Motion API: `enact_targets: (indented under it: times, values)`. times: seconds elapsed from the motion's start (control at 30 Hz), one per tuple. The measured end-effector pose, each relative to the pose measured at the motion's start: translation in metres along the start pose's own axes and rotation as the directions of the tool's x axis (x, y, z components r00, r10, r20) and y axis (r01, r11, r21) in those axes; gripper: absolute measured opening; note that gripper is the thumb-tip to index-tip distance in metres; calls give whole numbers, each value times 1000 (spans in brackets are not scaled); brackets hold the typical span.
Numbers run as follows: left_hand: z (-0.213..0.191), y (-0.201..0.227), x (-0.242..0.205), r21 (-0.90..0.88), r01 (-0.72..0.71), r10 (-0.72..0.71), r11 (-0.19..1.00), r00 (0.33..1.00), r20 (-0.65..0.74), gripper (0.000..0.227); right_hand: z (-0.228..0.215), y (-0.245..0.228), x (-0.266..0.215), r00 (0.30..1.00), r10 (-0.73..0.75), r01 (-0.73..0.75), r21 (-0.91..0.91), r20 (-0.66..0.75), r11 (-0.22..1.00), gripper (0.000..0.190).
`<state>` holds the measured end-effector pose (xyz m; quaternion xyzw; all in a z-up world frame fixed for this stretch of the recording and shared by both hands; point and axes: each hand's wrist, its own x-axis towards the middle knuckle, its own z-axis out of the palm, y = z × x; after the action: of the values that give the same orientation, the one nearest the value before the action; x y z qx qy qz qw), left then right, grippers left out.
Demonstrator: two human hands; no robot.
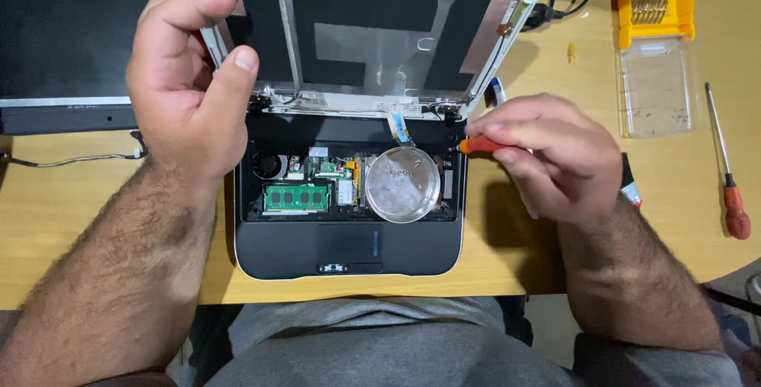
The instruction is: The person installs a hard drive into a disassembled laptop. They place the drive into the bay, connect the ribbon cable, and secure it with screws using a screwdriver. Screws are collected in a small metal dish.
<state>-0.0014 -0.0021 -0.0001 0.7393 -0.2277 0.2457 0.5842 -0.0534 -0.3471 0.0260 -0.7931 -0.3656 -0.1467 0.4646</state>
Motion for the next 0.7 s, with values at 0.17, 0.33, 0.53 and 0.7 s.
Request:
enact_targets:
  times: [0.17, 0.33, 0.53, 0.7]
  values:
    - [0, 2, 0, -4, 12, -12, 1000, 1000, 27, 29, 2, -4, -1, 997, 68, -67, -51, 30, 996, 29]
    - [0, 1, -1, -14, 28, -28, 1000, 1000, 14, 30, 3, -6, -3, 997, 67, -67, -3, 28, 998, 15]
    - [0, 4, 0, -2, 30, -30, 1000, 999, 24, 30, 1, -9, 4, 994, 68, -74, 72, 85, 995, 22]
    - [0, 1, 0, -13, 27, -26, 1000, 999, 20, 30, -3, -7, -2, 991, 123, -122, -21, 58, 992, 18]
